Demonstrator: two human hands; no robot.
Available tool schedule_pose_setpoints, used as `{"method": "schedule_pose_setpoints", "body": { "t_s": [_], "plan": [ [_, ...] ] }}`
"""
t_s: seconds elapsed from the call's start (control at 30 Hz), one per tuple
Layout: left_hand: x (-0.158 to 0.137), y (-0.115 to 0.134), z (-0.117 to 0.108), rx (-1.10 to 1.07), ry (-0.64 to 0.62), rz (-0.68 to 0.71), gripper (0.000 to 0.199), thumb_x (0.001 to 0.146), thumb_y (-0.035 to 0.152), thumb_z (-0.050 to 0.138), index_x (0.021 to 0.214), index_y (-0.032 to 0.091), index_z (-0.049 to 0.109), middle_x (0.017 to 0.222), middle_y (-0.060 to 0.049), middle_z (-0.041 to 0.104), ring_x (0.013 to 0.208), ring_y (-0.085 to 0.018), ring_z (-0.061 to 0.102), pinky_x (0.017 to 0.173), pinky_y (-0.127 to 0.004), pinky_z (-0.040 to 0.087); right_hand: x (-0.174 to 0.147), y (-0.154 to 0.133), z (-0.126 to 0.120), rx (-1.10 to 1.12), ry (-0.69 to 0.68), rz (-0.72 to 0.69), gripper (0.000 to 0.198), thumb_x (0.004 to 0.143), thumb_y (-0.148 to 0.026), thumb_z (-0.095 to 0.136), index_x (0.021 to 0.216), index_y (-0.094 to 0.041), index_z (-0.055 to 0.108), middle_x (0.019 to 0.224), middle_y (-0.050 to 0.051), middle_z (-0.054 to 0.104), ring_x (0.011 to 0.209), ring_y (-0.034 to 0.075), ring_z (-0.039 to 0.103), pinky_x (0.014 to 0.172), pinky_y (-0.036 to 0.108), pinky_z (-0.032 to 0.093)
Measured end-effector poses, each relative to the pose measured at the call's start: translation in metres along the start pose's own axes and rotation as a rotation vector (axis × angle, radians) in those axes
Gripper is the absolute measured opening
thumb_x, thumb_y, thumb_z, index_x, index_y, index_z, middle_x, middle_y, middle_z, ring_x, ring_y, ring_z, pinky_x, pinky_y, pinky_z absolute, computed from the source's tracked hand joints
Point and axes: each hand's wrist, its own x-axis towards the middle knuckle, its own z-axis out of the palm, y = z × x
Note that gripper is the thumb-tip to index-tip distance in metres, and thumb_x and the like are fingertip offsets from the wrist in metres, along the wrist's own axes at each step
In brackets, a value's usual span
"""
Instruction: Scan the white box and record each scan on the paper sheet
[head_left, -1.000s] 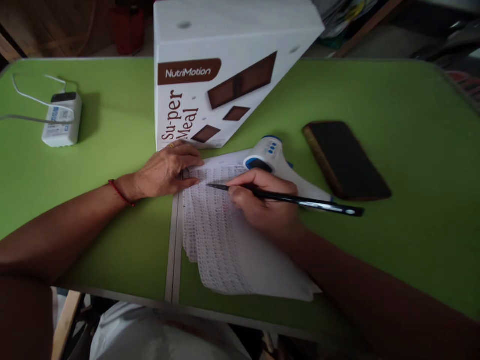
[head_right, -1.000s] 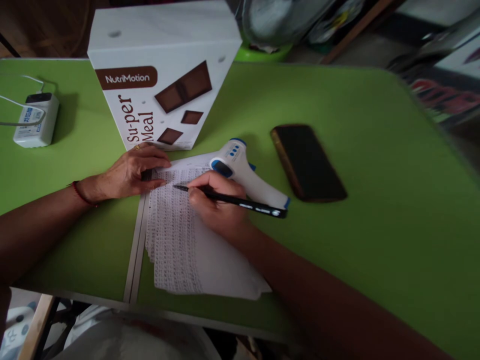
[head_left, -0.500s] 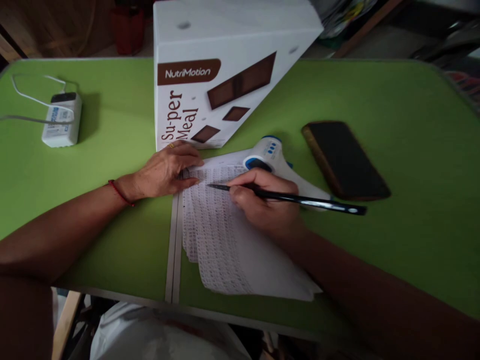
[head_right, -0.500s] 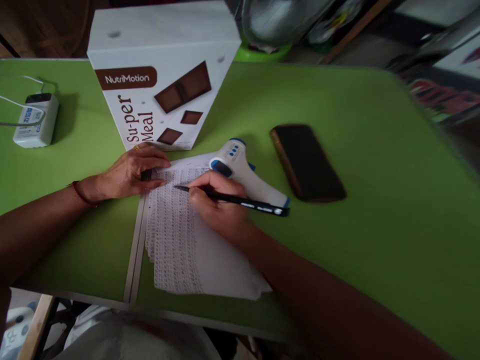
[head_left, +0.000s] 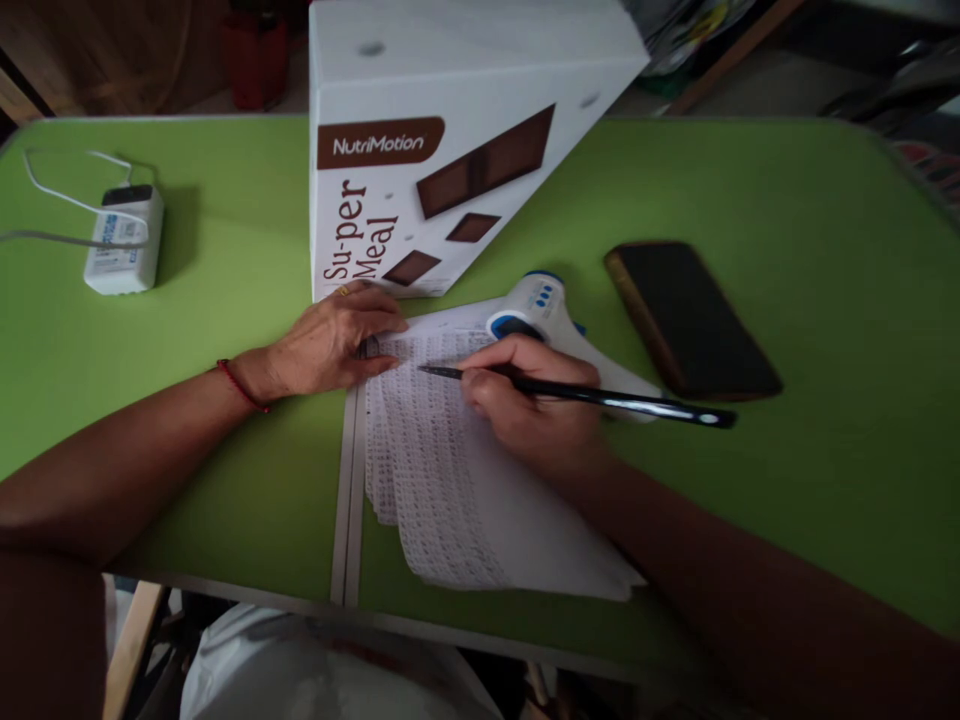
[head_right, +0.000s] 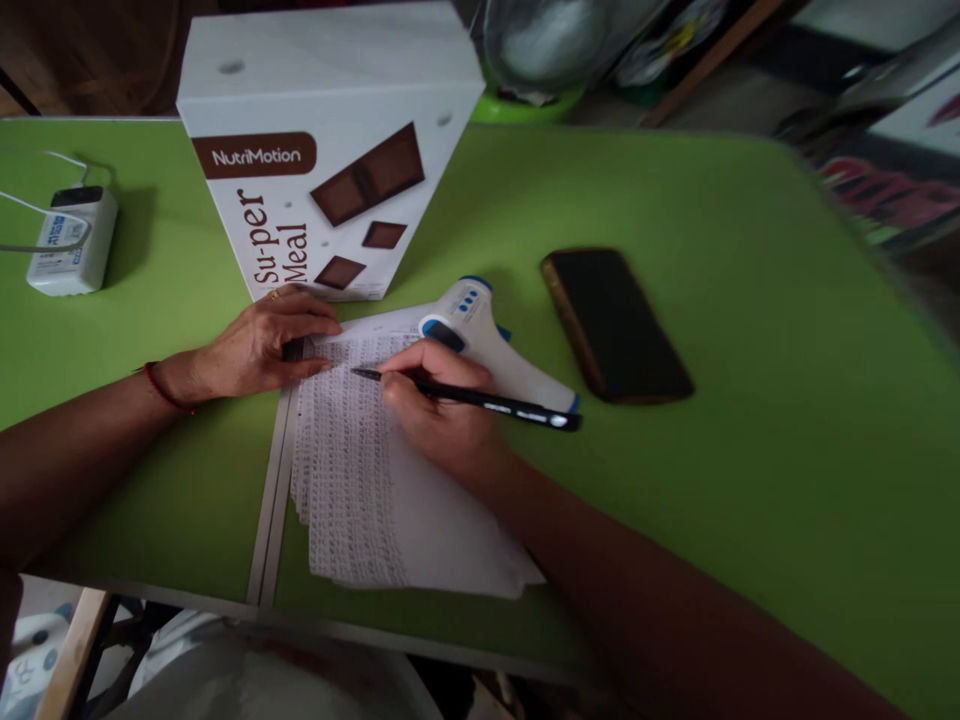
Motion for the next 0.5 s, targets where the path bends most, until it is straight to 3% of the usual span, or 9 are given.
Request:
{"method": "schedule_pose_setpoints", "body": {
  "t_s": [0.33,0.5],
  "plan": [
    [0.0,0.0012,-0.0007,0.013,0.002,-0.004,0.021,0.1,0.035,0.074,0.117,0.024,0.081,0.132,-0.013,0.082,0.131,-0.034,0.073,0.113,-0.056,0.065,0.0012,0.0003,-0.003,-0.023,-0.037,0.002,0.006,0.078,-0.025,0.072,0.074,-0.028,0.069,0.055,-0.003,0.06,0.046,0.014,0.046,0.045,0.03,0.042],
    [-0.0009,-0.0003,-0.0001,0.021,-0.004,0.001,0.024,0.1,0.034,0.075,0.12,0.022,0.08,0.134,-0.014,0.081,0.131,-0.033,0.072,0.115,-0.053,0.064,-0.0004,0.0011,-0.0014,0.03,0.008,0.011,0.008,0.079,-0.021,0.068,0.076,-0.027,0.071,0.054,-0.004,0.057,0.045,0.014,0.049,0.048,0.031,0.045]
  ]
}}
